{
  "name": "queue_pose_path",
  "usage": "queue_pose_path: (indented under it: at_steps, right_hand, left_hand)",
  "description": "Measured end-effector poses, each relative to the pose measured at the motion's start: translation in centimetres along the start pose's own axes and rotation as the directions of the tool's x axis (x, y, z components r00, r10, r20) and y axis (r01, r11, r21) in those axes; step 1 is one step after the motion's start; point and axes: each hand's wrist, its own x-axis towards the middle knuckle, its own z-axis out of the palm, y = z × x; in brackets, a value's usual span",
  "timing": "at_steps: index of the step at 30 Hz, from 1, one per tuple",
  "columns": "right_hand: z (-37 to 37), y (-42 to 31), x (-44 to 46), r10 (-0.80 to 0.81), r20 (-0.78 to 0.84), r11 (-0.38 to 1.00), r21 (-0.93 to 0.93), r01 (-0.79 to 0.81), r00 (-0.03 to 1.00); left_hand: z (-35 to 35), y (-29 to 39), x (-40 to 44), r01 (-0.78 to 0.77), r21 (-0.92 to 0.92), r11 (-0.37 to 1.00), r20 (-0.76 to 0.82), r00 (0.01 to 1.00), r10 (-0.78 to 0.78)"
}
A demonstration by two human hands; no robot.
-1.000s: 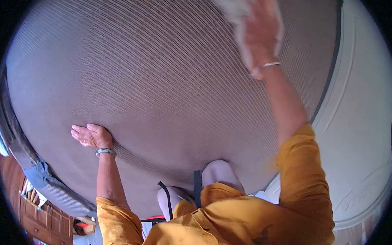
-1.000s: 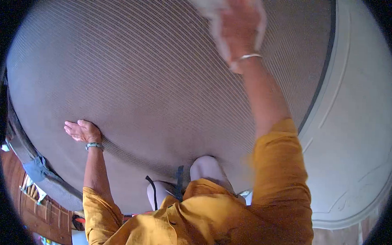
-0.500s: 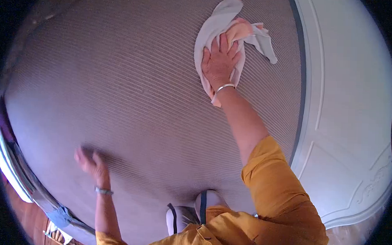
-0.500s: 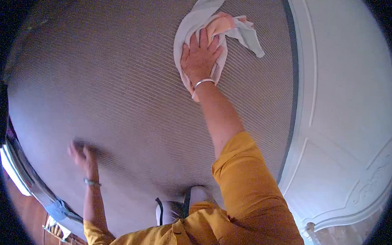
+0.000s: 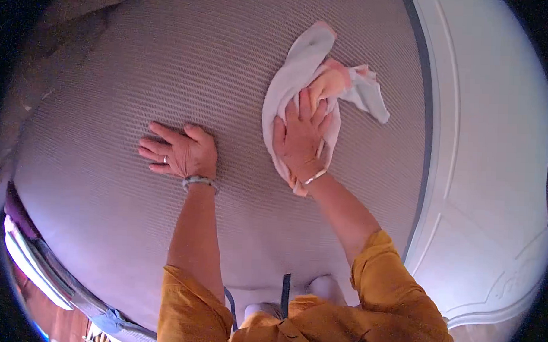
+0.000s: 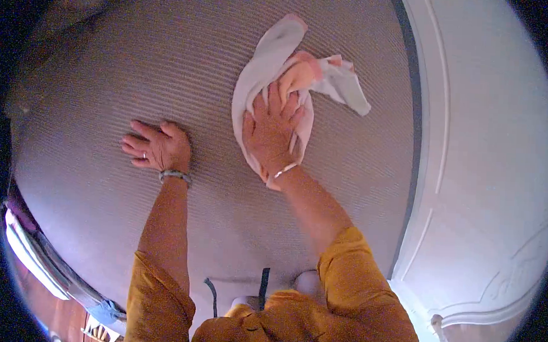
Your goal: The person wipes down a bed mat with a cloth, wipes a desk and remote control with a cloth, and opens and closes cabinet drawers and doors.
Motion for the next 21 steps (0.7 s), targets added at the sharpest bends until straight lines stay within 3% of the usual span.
queue_pose_path:
  at_steps: [1, 3, 6, 9, 11, 12, 13, 14, 15, 16, 17, 18, 20, 21]
  right_hand:
    - [-0.4, -0.6, 0.8, -0.030, 0.007, 0.998, 0.055, 0.030, 1.000]
    - [-0.5, -3.0, 5.2, -0.236, -0.072, 0.952, 0.183, 0.245, 0.969]
    - [-0.3, -6.2, 11.6, -0.477, -0.167, 0.809, 0.300, 0.505, 0.863]
    - [-1.6, -5.6, 18.2, -0.703, -0.178, 0.676, 0.134, 0.725, 0.689]
    - [-2.6, -3.3, 24.2, -0.749, -0.104, 0.660, -0.045, 0.749, 0.654]
    - [-1.3, -0.7, 27.8, -0.745, -0.188, 0.667, -0.190, 0.720, 0.640]
    - [-2.5, 1.7, 30.4, -0.565, -0.002, 0.774, -0.346, 0.529, 0.825]
    - [-2.8, 5.3, 32.4, -0.452, -0.120, 0.859, -0.325, 0.395, 0.884]
    - [-5.9, 7.1, 32.7, -0.069, 0.051, 0.983, -0.169, 0.077, 0.996]
    - [-4.0, 13.5, 33.4, -0.119, -0.235, 0.981, -0.178, 0.077, 0.965]
    - [-4.2, 18.9, 33.6, 0.055, -0.164, 0.998, -0.012, -0.058, 0.985]
    - [-5.1, 20.5, 30.6, -0.005, -0.115, 0.885, -0.463, -0.049, 0.993]
    - [-6.8, 25.1, 23.5, -0.130, -0.130, 0.824, -0.566, 0.034, 0.983]
    - [-7.6, 26.3, 19.2, -0.143, -0.177, 0.907, -0.417, 0.057, 0.974]
  left_hand:
    - [0.0, 0.0, -0.2, 0.006, -0.003, 1.000, -0.003, 1.000, -0.006]
    - [-0.3, 0.3, 0.1, 0.015, 0.015, 1.000, -0.003, 1.000, -0.015]
    - [0.3, 0.1, -0.3, 0.028, 0.073, 0.997, -0.031, 0.999, -0.026]
    - [0.9, -0.3, -0.2, 0.004, 0.088, 0.996, -0.070, 0.998, 0.002]
    - [0.6, -0.3, -0.3, -0.009, 0.096, 0.995, -0.075, 0.997, 0.016]
    - [0.7, -0.2, -0.2, -0.009, 0.100, 0.995, -0.079, 0.997, 0.017]
    - [0.9, -0.4, -0.3, -0.022, 0.090, 0.996, -0.095, 0.995, 0.031]
    - [1.0, -0.7, -0.5, -0.025, 0.100, 0.995, -0.121, 0.992, 0.037]
    - [1.5, -0.9, -0.4, -0.035, 0.105, 0.994, -0.150, 0.987, 0.051]
    - [1.6, -1.0, -0.3, -0.056, 0.109, 0.992, -0.175, 0.982, 0.075]
    - [1.6, -1.0, -0.3, -0.053, 0.112, 0.992, -0.153, 0.986, 0.070]
    - [1.6, -0.9, -0.2, -0.052, 0.111, 0.992, -0.134, 0.989, 0.067]
    - [1.5, -1.0, -0.4, -0.045, 0.115, 0.992, -0.108, 0.992, 0.057]
    - [1.6, -1.0, -0.2, -0.052, 0.123, 0.991, -0.106, 0.992, 0.065]
